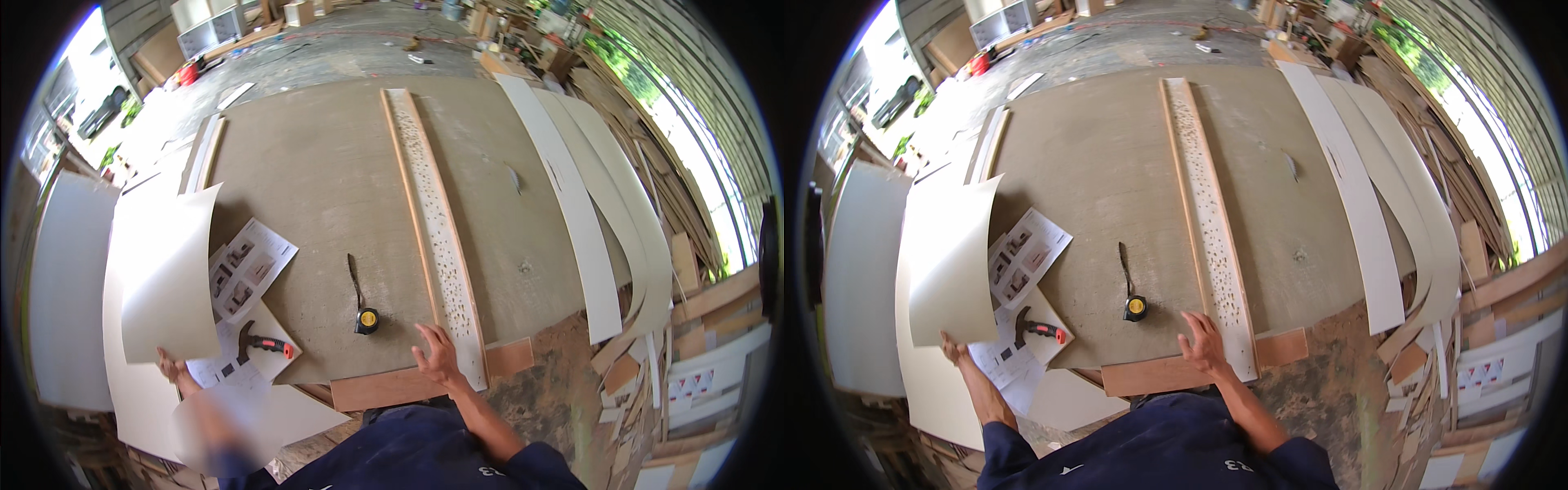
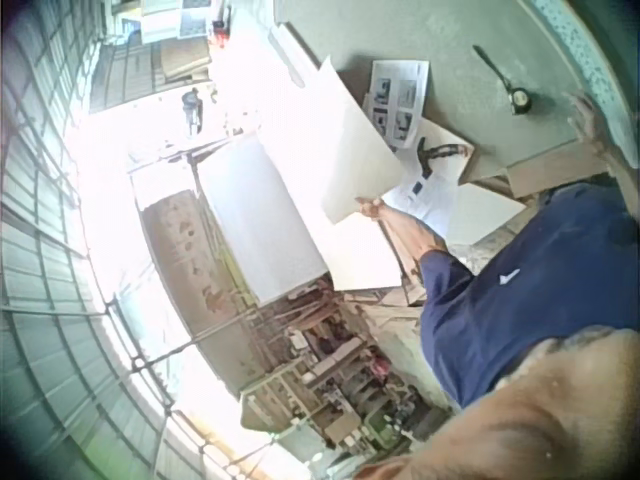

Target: The person measures a wooden frame with a tape measure, hammers nails into the frame, and then fits several large white panels together on a workspace.

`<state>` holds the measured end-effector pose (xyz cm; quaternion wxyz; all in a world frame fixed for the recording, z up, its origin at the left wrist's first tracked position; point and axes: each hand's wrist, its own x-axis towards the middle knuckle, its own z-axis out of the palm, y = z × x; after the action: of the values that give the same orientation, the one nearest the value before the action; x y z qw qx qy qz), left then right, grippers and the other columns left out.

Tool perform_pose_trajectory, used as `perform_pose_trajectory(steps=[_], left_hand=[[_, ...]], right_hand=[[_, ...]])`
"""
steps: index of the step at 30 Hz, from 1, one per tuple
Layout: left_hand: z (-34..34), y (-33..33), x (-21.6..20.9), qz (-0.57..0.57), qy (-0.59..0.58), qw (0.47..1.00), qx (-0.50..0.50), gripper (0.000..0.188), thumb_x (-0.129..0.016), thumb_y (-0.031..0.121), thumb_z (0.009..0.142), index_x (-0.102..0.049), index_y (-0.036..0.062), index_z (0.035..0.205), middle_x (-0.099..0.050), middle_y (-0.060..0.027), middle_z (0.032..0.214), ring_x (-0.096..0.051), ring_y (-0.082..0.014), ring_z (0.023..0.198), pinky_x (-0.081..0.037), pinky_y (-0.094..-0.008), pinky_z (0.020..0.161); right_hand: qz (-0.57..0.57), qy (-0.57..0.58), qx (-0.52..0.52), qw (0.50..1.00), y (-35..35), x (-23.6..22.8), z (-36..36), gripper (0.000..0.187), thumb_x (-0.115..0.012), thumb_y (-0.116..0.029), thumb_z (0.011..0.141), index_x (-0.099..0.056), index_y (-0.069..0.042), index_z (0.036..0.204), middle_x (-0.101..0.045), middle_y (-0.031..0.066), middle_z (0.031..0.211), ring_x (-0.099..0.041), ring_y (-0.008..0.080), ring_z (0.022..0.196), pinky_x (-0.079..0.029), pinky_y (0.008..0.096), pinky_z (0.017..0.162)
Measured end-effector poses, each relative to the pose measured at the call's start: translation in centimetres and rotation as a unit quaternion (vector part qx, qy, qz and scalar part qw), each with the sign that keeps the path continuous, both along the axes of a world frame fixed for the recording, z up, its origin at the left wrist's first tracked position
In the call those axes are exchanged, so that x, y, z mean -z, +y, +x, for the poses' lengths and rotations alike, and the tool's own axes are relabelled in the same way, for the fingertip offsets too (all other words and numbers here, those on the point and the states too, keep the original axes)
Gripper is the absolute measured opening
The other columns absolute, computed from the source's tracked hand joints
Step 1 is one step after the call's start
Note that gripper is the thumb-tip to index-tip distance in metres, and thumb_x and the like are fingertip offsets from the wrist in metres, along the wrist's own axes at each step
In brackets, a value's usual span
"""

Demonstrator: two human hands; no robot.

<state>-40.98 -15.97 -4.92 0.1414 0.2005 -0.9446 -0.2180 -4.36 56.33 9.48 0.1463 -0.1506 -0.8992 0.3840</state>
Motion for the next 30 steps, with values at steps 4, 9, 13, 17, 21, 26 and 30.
perform_pose_trajectory(steps=[4,9,13,17,21,26,30], left_hand=[[1.6,6.3,-4.3,0.571,0.152,0.799,-0.110,0.041,-0.062,0.012,0.091,-0.052,-0.0077,0.125,-0.059,-0.0192,0.124,-0.061,-0.0325,0.109,-0.054,-0.0476,0.087],[2.3,7.9,-7.8,0.511,0.067,0.821,-0.247,0.043,-0.065,0.020,0.085,-0.061,-0.0063,0.119,-0.061,-0.0221,0.122,-0.059,-0.0342,0.112,-0.051,-0.0491,0.090],[3.2,9.5,-8.4,0.258,0.065,0.894,-0.360,0.050,-0.067,0.031,0.082,-0.063,-0.0033,0.118,-0.063,-0.0231,0.117,-0.057,-0.0367,0.112,-0.050,-0.0533,0.088],[8.2,19.5,-9.2,-0.052,0.128,0.948,-0.287,0.053,-0.072,0.037,0.073,-0.068,0.0040,0.115,-0.064,-0.0240,0.114,-0.057,-0.0424,0.108,-0.046,-0.0515,0.089],[19.2,37.0,-12.8,0.054,0.259,0.964,-0.032,0.034,-0.067,0.001,0.081,-0.064,-0.0042,0.114,-0.063,-0.0192,0.112,-0.058,-0.0322,0.103,-0.044,-0.0411,0.094],[34.6,55.9,-14.4,0.219,0.051,0.901,0.372,0.037,-0.069,0.001,0.078,-0.061,0.0027,0.114,-0.058,-0.0166,0.118,-0.054,-0.0334,0.113,-0.042,-0.0430,0.097],[40.8,66.0,-14.9,0.238,-0.090,0.864,0.433,0.064,-0.078,0.023,0.076,-0.051,0.0083,0.132,-0.035,-0.0254,0.142,-0.035,-0.0419,0.131,-0.034,-0.0502,0.104]], right_hand=[[0.135,-0.052,-0.087,0.986,-1.0,-1.6,-4.9,0.072,-0.067,-0.019,0.080,-0.038,-0.007,0.145,-0.040,0.0203,0.142,-0.041,0.0377,0.129,-0.037,0.0478,0.106],[0.238,-0.099,-0.175,0.950,-2.6,2.5,-10.1,0.074,-0.068,-0.019,0.080,-0.036,-0.007,0.146,-0.040,0.0209,0.142,-0.042,0.0364,0.130,-0.038,0.0473,0.105],[0.156,-0.102,-0.209,0.960,-3.2,3.5,-11.6,0.066,-0.069,-0.020,0.082,-0.040,-0.003,0.139,-0.049,0.0190,0.129,-0.046,0.0331,0.124,-0.043,0.0464,0.100],[0.081,-0.047,-0.150,0.984,-1.0,2.5,-8.2,0.063,-0.072,-0.025,0.081,-0.043,-0.001,0.131,-0.052,0.0177,0.118,-0.051,0.0345,0.116,-0.046,0.0459,0.094],[-0.161,0.056,0.021,0.985,3.8,-1.3,-1.2,0.067,-0.080,-0.031,0.077,-0.044,-0.003,0.126,-0.054,0.0139,0.111,-0.058,0.0268,0.101,-0.047,0.0376,0.089],[-0.188,0.153,0.279,0.929,12.5,0.9,11.7,0.068,-0.081,-0.026,0.077,-0.048,0.002,0.130,-0.055,0.0145,0.115,-0.058,0.0242,0.101,-0.048,0.0340,0.090],[-0.255,0.022,0.377,0.890,19.1,2.0,22.2,0.049,-0.075,-0.015,0.079,-0.054,0.001,0.120,-0.058,0.0102,0.103,-0.059,0.0196,0.089,-0.052,0.0304,0.073]])
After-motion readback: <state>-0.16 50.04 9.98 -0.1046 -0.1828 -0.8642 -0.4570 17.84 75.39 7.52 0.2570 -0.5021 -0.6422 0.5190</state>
